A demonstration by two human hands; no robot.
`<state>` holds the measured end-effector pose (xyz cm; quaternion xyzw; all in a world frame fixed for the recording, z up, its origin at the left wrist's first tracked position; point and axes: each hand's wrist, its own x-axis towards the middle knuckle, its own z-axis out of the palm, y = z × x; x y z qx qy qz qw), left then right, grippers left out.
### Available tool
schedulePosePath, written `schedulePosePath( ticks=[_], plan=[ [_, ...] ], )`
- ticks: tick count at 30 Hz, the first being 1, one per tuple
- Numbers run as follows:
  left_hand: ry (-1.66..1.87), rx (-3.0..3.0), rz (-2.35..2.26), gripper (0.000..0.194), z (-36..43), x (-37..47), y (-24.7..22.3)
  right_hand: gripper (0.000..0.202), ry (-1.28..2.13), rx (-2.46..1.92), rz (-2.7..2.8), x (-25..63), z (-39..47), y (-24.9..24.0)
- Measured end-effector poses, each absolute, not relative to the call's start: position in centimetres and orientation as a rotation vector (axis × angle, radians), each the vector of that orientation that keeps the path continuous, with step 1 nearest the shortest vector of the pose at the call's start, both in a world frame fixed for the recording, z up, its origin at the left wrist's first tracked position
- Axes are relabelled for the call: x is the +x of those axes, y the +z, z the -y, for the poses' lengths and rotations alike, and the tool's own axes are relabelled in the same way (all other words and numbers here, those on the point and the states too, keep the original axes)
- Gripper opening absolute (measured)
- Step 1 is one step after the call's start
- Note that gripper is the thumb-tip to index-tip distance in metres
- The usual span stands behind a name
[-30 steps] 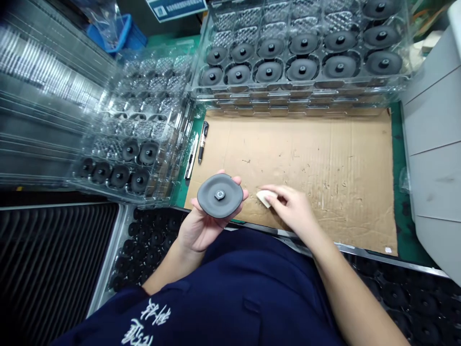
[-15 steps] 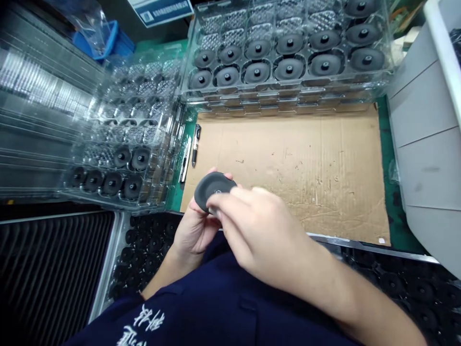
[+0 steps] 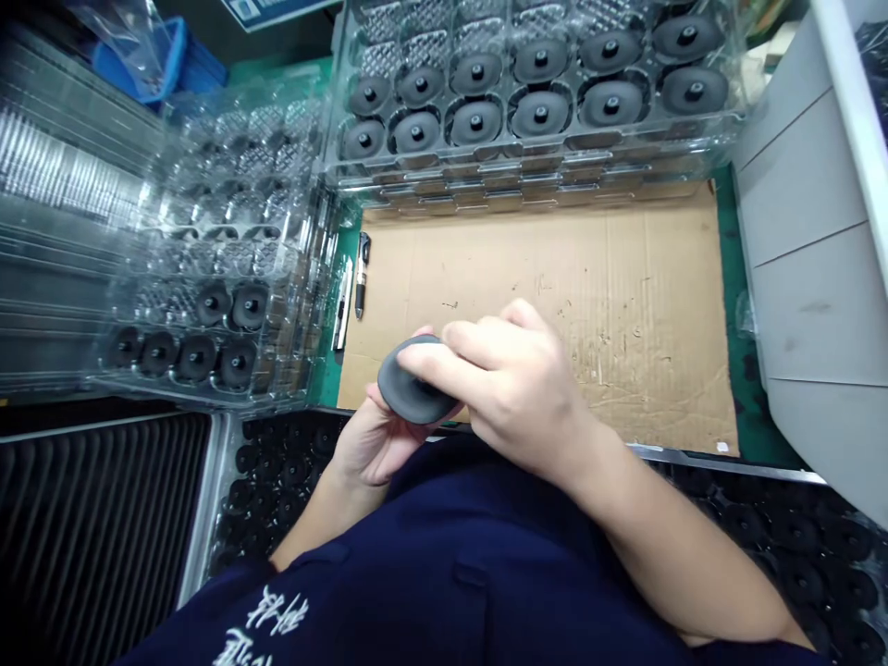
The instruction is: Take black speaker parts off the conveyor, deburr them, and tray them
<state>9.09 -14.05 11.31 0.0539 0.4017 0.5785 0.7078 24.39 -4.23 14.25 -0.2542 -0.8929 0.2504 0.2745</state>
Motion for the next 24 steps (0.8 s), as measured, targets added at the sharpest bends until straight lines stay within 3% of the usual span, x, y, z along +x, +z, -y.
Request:
schedulePosePath(
  ticks=[6, 11, 15, 18, 21, 24],
  plan=[
    [1.224, 0.112, -0.712, 0.058, 14.5, 8.6, 13.0, 0.026, 1.047, -1.011, 2.026, 25.1, 4.5, 9.3],
    [1.227, 0.098, -0.701, 0.053, 14.4, 8.4, 13.0, 0.025, 1.197, -1.136, 2.271, 27.8, 6.1, 5.6],
    [1.195, 0.125, -0.721, 0.057, 14.1, 9.0, 13.0, 0.024, 1.005, -1.227, 2.063, 27.4, 5.8, 10.0],
    [1.203, 0.161, -0.753, 0.059, 14.1, 9.3, 13.0, 0.031, 0.850, -0.917, 2.044, 25.9, 5.5, 14.5],
    [1.251, 0.186, -0.781, 0.046, 14.2, 9.5, 12.9, 0.033, 0.857, -0.637, 2.263, 24.9, 5.4, 16.4],
    [1.256, 0.188, -0.811, 0.038, 14.4, 9.6, 12.7, 0.031, 0.772, -0.778, 2.447, 24.3, 5.5, 16.5]
  ],
)
